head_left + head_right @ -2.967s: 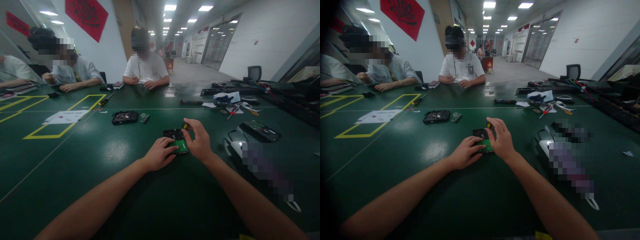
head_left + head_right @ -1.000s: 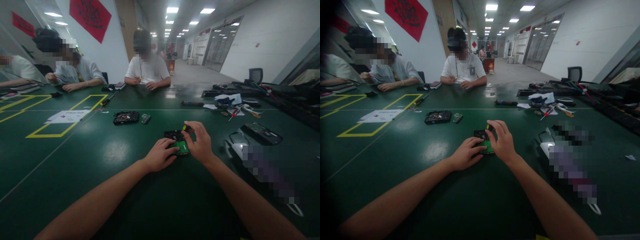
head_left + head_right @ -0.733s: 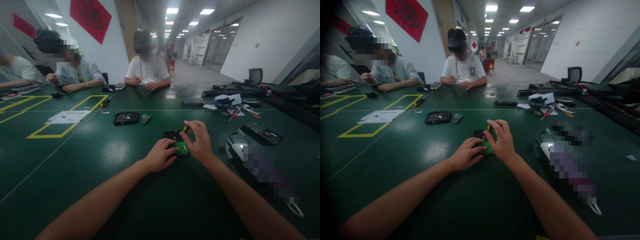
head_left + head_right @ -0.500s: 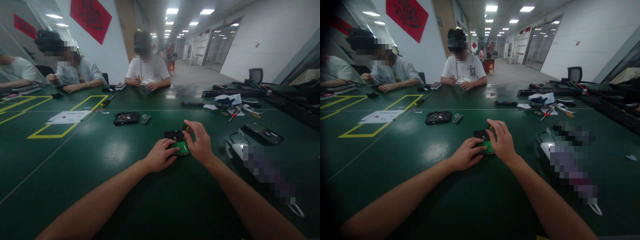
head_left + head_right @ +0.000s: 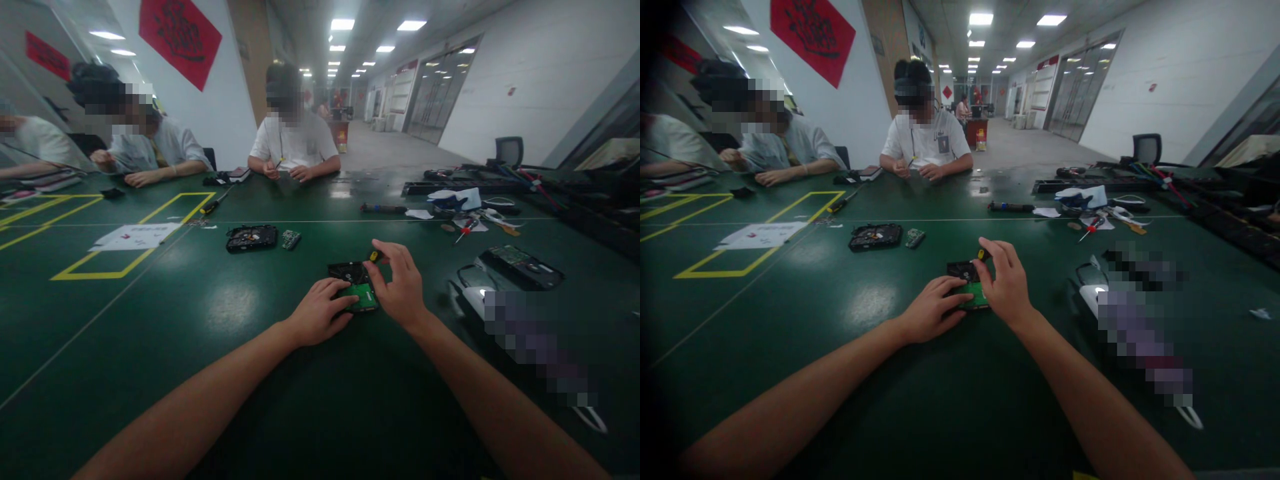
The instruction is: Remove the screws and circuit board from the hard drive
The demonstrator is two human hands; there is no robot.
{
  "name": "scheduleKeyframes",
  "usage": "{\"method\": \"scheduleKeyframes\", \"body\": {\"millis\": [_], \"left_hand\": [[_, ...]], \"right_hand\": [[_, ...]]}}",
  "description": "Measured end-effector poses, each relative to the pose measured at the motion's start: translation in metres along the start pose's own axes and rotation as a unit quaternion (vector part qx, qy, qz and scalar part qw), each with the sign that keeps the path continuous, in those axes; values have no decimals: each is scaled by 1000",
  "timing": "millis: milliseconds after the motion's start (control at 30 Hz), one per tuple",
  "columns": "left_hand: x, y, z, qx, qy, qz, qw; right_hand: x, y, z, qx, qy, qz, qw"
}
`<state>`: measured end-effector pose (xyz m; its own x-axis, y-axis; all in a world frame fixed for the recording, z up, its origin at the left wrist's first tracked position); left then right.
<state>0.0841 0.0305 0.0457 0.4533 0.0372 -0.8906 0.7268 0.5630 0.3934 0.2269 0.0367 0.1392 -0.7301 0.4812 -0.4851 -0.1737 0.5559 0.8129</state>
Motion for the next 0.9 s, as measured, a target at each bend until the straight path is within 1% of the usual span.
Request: {"method": "scheduleKeyframes", "body": {"millis": [67,200,267,500,600,800,900], "left_hand": [[1,0,-1,-2,1,0,1000],[2,-1,-2,-5,-2,0,1000],[2,-1,-3,-5,-3,-1,1000],[1,1,-1,1,0,-1,1000],[2,1,-1,0,2,0,1000],[2,0,-2,0,-1,2,1000],[2,-1,-3,-1,1,5,1000]], "right_hand": [[-1,1,-2,-2,-1,5,1000],[6,0,-1,2,25,-27,999],[8,-1,0,5,29,-33,999],[-4,-1,-2,9,-9,20,1000],[-7,0,0,18,-14,31,999],[2,1,-5,-3,14,-14,1000],[-1,2,-4,6,7,-3,1000]]}}
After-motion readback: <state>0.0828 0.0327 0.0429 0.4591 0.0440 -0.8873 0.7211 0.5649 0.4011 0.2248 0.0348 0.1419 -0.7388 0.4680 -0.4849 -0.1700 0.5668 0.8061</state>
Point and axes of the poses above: each hand's wrist, its own y-axis towards the middle knuckle, its own x-axis out of the palm, z = x × y, the point moved 10 cm from there along y, towards the middle knuckle, and after that the axes turned 2 degrees about -z, right-handed, at the moved point
